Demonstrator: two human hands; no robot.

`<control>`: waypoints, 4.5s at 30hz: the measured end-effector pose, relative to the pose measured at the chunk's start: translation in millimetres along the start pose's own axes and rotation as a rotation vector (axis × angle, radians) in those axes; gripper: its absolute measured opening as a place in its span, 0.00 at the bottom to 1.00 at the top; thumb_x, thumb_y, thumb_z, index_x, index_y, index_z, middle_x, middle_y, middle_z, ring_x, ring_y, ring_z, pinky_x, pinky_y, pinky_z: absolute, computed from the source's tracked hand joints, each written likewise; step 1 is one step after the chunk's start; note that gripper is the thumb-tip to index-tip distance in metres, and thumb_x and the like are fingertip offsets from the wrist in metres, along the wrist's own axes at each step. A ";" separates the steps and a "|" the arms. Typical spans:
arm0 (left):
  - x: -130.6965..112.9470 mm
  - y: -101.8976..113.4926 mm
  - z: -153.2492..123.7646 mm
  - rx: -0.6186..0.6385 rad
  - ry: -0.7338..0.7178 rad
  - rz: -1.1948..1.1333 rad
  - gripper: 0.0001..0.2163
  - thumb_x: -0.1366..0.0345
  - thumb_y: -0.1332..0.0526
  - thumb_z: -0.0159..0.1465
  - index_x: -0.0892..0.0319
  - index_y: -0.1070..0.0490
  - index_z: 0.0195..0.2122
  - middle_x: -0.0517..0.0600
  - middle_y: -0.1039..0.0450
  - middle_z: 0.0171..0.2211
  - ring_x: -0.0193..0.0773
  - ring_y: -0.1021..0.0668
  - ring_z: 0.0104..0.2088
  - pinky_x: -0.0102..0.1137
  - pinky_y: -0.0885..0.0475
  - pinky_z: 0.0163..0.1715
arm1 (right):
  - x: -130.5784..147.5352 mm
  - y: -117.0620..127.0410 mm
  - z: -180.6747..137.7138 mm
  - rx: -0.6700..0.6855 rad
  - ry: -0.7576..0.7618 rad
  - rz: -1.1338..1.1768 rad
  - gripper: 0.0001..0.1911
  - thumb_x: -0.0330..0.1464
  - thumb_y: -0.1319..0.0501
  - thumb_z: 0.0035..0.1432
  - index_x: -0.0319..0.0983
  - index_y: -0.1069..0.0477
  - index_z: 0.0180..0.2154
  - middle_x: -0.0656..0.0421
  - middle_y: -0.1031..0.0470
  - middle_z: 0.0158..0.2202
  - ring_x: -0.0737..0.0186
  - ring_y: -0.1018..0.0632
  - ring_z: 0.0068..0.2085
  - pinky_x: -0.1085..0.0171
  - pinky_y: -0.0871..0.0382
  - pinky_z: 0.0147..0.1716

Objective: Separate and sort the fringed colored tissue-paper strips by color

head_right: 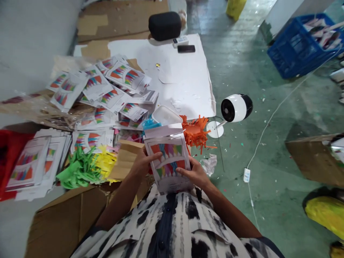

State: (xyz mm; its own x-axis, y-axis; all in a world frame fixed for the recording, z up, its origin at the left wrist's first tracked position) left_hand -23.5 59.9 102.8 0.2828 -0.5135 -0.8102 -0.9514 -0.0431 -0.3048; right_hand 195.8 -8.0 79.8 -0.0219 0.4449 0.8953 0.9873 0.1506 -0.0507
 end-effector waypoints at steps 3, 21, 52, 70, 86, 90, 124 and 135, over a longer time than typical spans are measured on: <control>1.2 -1.5 3.0 -0.035 -0.021 0.056 0.26 0.61 0.18 0.46 0.61 0.20 0.45 0.54 0.15 0.41 0.46 0.14 0.37 0.36 0.19 0.40 | 24.4 10.7 4.5 -0.096 0.155 -0.017 0.27 0.47 0.27 0.58 0.45 0.26 0.55 0.56 0.19 0.50 0.53 0.19 0.49 0.55 0.21 0.48; 7.2 -22.1 6.5 -0.005 -0.123 -0.079 0.29 0.50 0.23 0.56 0.55 0.25 0.55 0.51 0.17 0.45 0.40 0.15 0.38 0.31 0.19 0.37 | 87.8 46.7 30.1 -0.344 0.494 -0.073 0.13 0.43 0.30 0.62 0.45 0.25 0.45 0.57 0.29 0.47 0.62 0.24 0.42 0.63 0.24 0.40; -55.9 -13.6 31.1 -0.098 -0.417 0.092 0.16 0.53 0.22 0.55 0.59 0.23 0.28 0.48 0.19 0.34 0.32 0.22 0.30 0.24 0.26 0.29 | 106.7 64.9 30.9 -0.357 0.650 -0.203 0.06 0.38 0.27 0.59 0.44 0.20 0.35 0.56 0.23 0.39 0.56 0.21 0.47 0.62 0.22 0.37; -42.2 -28.0 31.1 -0.069 -0.301 0.088 0.16 0.51 0.23 0.55 0.56 0.15 0.38 0.48 0.18 0.30 0.34 0.20 0.28 0.26 0.24 0.26 | 119.0 66.4 20.2 -0.382 0.510 -0.098 0.06 0.39 0.28 0.59 0.45 0.17 0.37 0.58 0.17 0.36 0.58 0.19 0.37 0.59 0.23 0.38; -68.9 -27.4 22.0 0.137 -0.531 0.249 0.09 0.55 0.26 0.60 0.54 0.13 0.33 0.53 0.16 0.34 0.43 0.17 0.38 0.35 0.21 0.39 | 128.7 69.7 21.6 -0.144 0.529 -0.108 0.05 0.39 0.26 0.58 0.47 0.16 0.32 0.58 0.14 0.36 0.56 0.16 0.39 0.57 0.20 0.39; -74.3 -27.6 19.0 0.144 -0.555 0.265 0.08 0.56 0.25 0.59 0.53 0.13 0.33 0.53 0.16 0.33 0.44 0.17 0.37 0.38 0.21 0.42 | 129.2 70.4 25.3 -0.089 0.505 -0.170 0.09 0.43 0.27 0.58 0.46 0.16 0.32 0.56 0.14 0.36 0.54 0.16 0.40 0.55 0.19 0.41; -90.9 -41.8 1.5 0.163 -0.806 0.579 0.10 0.58 0.26 0.62 0.51 0.14 0.45 0.51 0.20 0.38 0.36 0.20 0.38 0.29 0.24 0.37 | 105.9 46.0 23.5 -0.149 0.491 -0.185 0.13 0.38 0.28 0.62 0.48 0.17 0.49 0.57 0.17 0.49 0.58 0.17 0.47 0.62 0.19 0.42; -21.8 -18.3 86.6 -0.042 -0.706 0.597 0.14 0.53 0.34 0.69 0.58 0.16 0.34 0.53 0.21 0.37 0.38 0.19 0.39 0.31 0.26 0.43 | 28.1 54.6 121.1 -0.269 0.351 -0.142 0.15 0.41 0.26 0.57 0.43 0.17 0.44 0.59 0.18 0.37 0.65 0.22 0.34 0.65 0.26 0.34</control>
State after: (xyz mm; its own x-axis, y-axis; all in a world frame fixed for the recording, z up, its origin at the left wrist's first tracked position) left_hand -1.8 146.0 82.6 -0.2610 0.1805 -0.9483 -0.9628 0.0220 0.2692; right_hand 230.0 119.6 48.5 -0.1514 0.1033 0.9831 0.9850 -0.0670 0.1587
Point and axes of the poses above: each hand's wrist, its own z-axis towards the middle knuckle, its own y-axis out of the back of the hand, x = y × z, the point moved 6 cm from there along z, towards the middle knuckle
